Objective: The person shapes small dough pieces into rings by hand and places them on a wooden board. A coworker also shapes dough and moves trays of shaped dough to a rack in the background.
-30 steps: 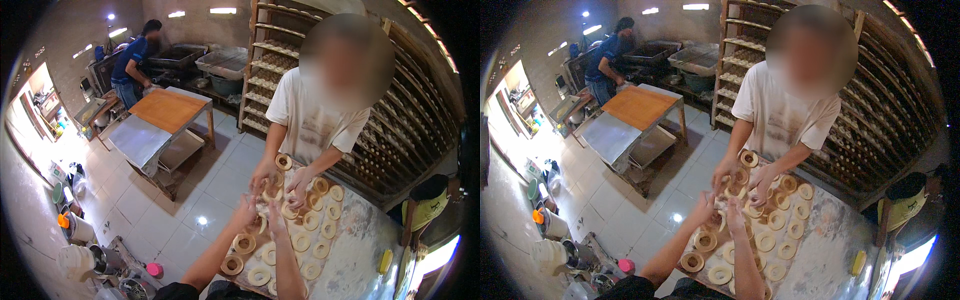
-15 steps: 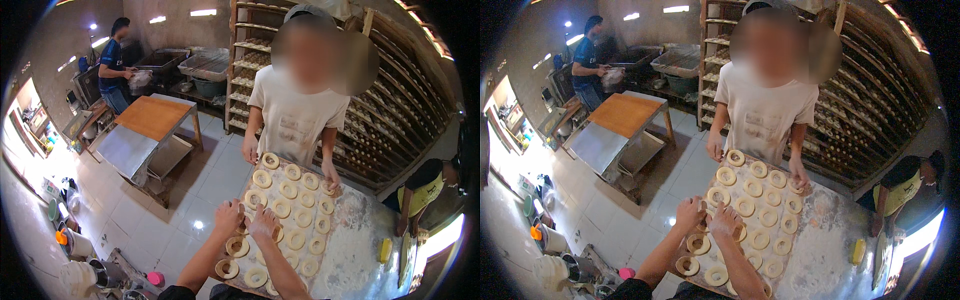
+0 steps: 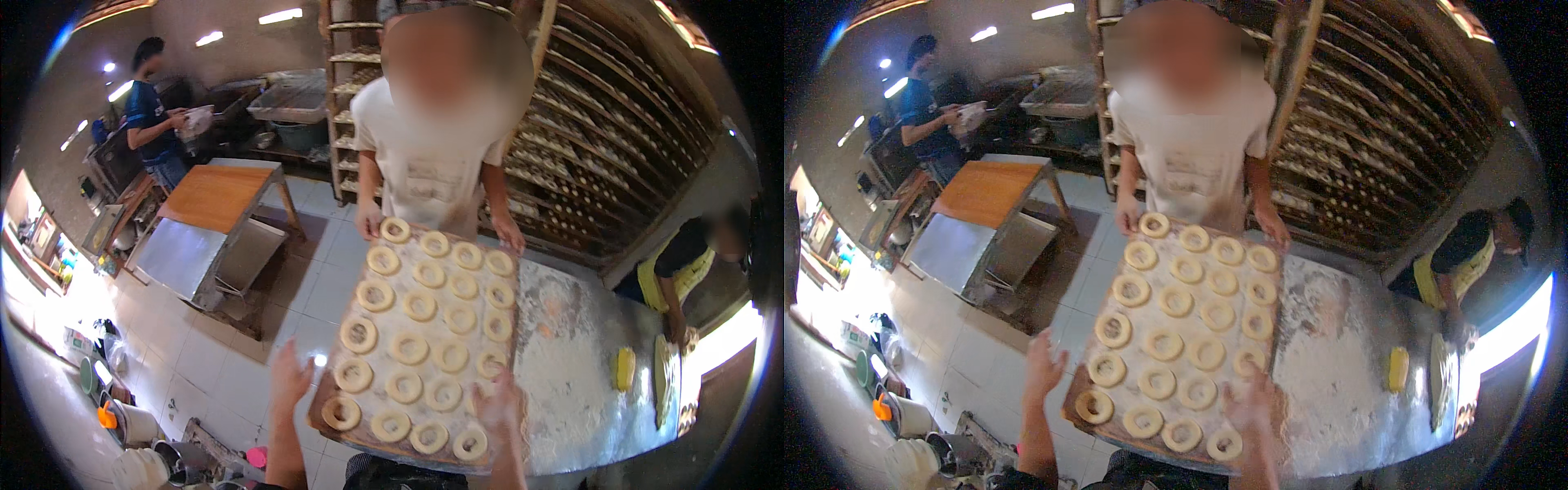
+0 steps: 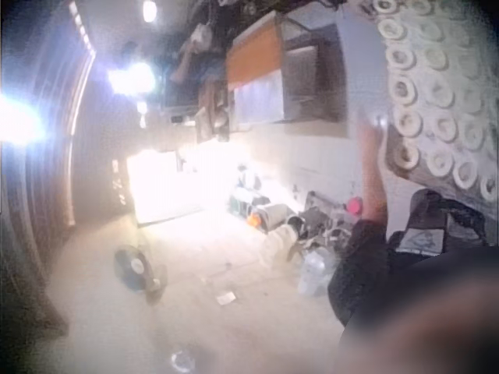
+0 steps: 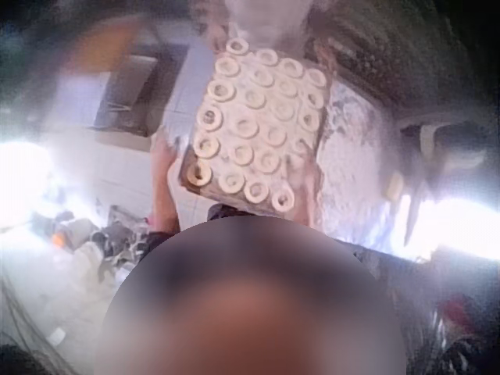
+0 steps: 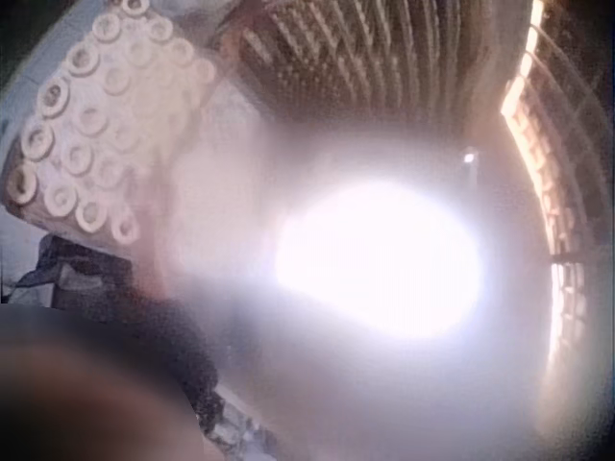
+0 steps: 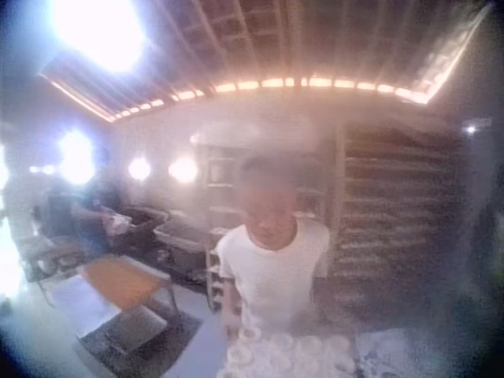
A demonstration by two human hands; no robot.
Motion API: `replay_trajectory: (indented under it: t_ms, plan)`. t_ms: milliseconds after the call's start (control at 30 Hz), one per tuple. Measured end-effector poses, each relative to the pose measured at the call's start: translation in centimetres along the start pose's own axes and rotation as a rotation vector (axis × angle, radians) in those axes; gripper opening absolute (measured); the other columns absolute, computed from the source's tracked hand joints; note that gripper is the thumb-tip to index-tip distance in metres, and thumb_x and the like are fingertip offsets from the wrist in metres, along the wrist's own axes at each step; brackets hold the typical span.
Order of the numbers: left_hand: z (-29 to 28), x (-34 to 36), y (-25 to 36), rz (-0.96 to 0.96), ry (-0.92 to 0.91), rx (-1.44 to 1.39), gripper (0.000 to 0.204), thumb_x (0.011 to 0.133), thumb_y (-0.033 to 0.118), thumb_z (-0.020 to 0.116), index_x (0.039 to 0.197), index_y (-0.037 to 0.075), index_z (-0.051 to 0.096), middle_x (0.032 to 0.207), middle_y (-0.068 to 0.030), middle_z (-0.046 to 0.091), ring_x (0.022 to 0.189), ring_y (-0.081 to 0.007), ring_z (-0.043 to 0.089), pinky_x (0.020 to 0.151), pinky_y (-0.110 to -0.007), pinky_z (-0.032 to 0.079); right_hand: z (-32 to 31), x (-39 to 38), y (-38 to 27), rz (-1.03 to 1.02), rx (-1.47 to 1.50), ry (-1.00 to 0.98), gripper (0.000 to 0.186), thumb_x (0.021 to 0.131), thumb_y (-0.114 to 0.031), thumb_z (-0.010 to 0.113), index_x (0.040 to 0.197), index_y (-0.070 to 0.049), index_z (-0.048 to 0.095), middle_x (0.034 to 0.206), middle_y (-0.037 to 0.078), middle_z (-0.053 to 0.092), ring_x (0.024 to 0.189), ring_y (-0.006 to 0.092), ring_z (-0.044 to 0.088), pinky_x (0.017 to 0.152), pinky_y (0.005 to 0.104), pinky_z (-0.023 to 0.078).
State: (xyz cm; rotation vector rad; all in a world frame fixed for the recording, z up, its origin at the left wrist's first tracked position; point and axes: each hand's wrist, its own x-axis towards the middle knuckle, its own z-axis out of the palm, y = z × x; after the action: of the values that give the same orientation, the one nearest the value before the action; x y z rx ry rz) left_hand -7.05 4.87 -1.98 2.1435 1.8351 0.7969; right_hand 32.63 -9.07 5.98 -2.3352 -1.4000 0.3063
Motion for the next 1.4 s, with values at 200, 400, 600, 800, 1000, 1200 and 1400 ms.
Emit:
replay_trajectory:
  t_ms: [200,400,600,800,1000,1200,1400]
  plan:
    - [-1.2,-10.1,-4.2,-0.544,0.075,-0.216,0.035,0.092,0.002,0.060,0.126,0.002,0.056,0.108,-0.0202,0.061,0.089,-0.0289,0.064,0.075,-0.041,0.052,-7.3,-3.8,14.4,0.322,0.017,0.250,0.043,0.089,-0.014,0.069,0.128,-0.013,0.053,0.096,0.009,0.061,0.085,0.0280,0.060,0.076,0.0421,0.049]
    - [3.0,-16.5,3.4,-0.589,0.170,-0.144,0.036,0.091,0.000,0.058,0.126,0.000,0.054,0.109,-0.0218,0.060,0.096,-0.0340,0.061,0.084,-0.044,0.049,-6.6,-6.3,20.1,-0.088,-0.004,0.062,0.029,0.089,-0.012,0.069,0.117,-0.009,0.062,0.091,0.012,0.063,0.079,0.0268,0.063,0.070,0.0421,0.052]
    - [10.2,-21.0,12.4,-0.485,0.456,0.094,0.046,0.092,0.002,0.056,0.136,-0.002,0.044,0.127,-0.0269,0.051,0.120,-0.0433,0.047,0.104,-0.052,0.035,-7.5,-9.7,24.4,-0.097,0.307,-0.100,0.025,0.087,-0.012,0.070,0.111,-0.008,0.066,0.094,0.014,0.066,0.084,0.0307,0.064,0.077,0.0421,0.050]
    - [14.6,-21.7,15.1,-0.721,0.474,-0.034,0.048,0.099,0.011,0.054,0.142,0.004,0.034,0.142,-0.0266,0.038,0.125,-0.0468,0.042,0.105,-0.054,0.035,-9.4,-12.2,36.4,0.067,0.318,0.314,0.021,0.082,0.002,0.065,0.102,-0.004,0.065,0.086,0.013,0.063,0.076,0.0309,0.060,0.069,0.0396,0.049]
    - [16.5,-19.4,16.2,-0.935,0.474,0.167,0.042,0.103,0.025,0.048,0.143,0.015,0.037,0.143,-0.0240,0.037,0.123,-0.0438,0.045,0.098,-0.055,0.042,-12.2,-14.5,47.6,0.413,0.310,0.695,0.006,0.093,0.001,0.061,0.096,-0.003,0.057,0.075,0.008,0.047,0.063,0.0182,0.043,0.060,0.0309,0.042]
    - [16.3,-19.3,16.4,-0.961,0.450,0.302,0.038,0.105,0.032,0.046,0.142,0.023,0.042,0.142,-0.0204,0.039,0.119,-0.0417,0.050,0.093,-0.057,0.045,-9.3,-14.3,51.8,0.266,0.266,0.917,0.008,0.101,-0.006,0.056,0.095,-0.002,0.052,0.072,0.008,0.043,0.063,0.0162,0.039,0.059,0.0312,0.042]
    - [16.3,-18.5,19.1,-0.982,0.362,0.571,0.038,0.106,0.032,0.045,0.141,0.017,0.042,0.145,-0.0146,0.038,0.125,-0.0371,0.045,0.103,-0.053,0.035,-9.5,-14.7,51.4,0.326,0.222,0.862,0.014,0.102,-0.009,0.054,0.091,-0.001,0.054,0.072,0.013,0.049,0.061,0.0272,0.048,0.060,0.0362,0.043]
